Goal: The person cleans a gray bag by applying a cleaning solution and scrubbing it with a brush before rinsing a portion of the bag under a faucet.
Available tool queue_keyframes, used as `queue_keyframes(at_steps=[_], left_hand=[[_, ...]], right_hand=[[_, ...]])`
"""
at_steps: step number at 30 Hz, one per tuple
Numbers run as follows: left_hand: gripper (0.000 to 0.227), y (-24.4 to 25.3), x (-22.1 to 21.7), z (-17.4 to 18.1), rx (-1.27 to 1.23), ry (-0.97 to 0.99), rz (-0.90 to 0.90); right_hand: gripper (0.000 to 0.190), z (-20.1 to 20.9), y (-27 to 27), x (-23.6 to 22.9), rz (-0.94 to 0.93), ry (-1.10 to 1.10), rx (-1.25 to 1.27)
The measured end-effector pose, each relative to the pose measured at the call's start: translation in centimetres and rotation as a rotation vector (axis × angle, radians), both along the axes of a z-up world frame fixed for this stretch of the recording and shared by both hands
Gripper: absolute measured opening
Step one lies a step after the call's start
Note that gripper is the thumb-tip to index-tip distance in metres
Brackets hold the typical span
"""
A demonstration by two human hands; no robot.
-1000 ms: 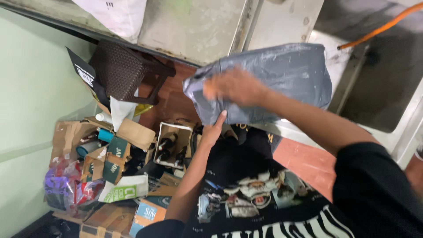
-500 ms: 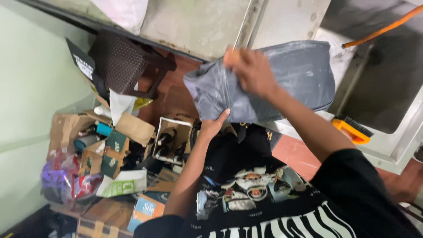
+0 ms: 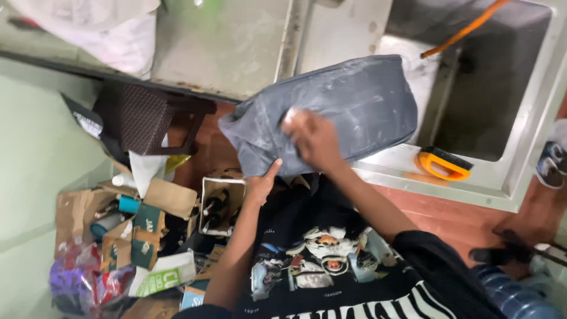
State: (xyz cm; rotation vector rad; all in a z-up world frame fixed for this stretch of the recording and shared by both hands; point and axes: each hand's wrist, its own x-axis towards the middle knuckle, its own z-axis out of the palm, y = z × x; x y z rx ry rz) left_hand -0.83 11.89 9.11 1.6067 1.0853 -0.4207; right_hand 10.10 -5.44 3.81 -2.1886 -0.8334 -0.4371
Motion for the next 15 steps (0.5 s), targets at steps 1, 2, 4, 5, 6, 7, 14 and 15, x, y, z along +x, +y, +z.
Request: queue_keyframes(at_steps=[1, 2, 4, 5, 6, 7, 14, 15], left_hand=[[0.104, -0.2, 0.0, -1.0, -0.003, 0.0, -0.015], [0.105, -0.3, -0.1, -2.0, -0.006, 0.036, -0.011], [0.107, -0.8, -0.7, -3.9, -0.006, 0.069, -0.022], [0.095, -1.3, -1.2, -4.7, -0.015, -0.054, 0.088], [0.084, -1.8, -1.7, -5.4, -0.025, -0.178, 0.198], [0.084, -2.1, -1.9, -4.7, -0.028, -0.174, 0.19], [0.08, -0.5, -1.2, -1.9, -0.927, -0.633, 1.154], [0.114, -1.0, 0.6, 2.9, -0.799, -0.616, 1.207]], right_hand=[[0.036, -0.9, -2.4, 0.3, -0.015, 0.0, -0.003], [0.034, -1.8, -4.8, 0.5, -0.114, 0.006, -0.024], [0.033, -3.9, -10.3, 0.8, -0.228, 0.009, -0.043], [0.031, -4.9, -13.6, 1.3, -0.362, 0.018, -0.071], [0.029, -5.9, -16.9, 1.7, -0.495, 0.026, -0.098], [0.029, -6.5, -17.6, 1.7, -0.502, 0.029, -0.102], [0.03, 0.0, -10.9, -2.3, -0.201, 0.192, -0.118], [0.032, -1.7, -11.4, -2.2, -0.141, 0.084, -0.303]])
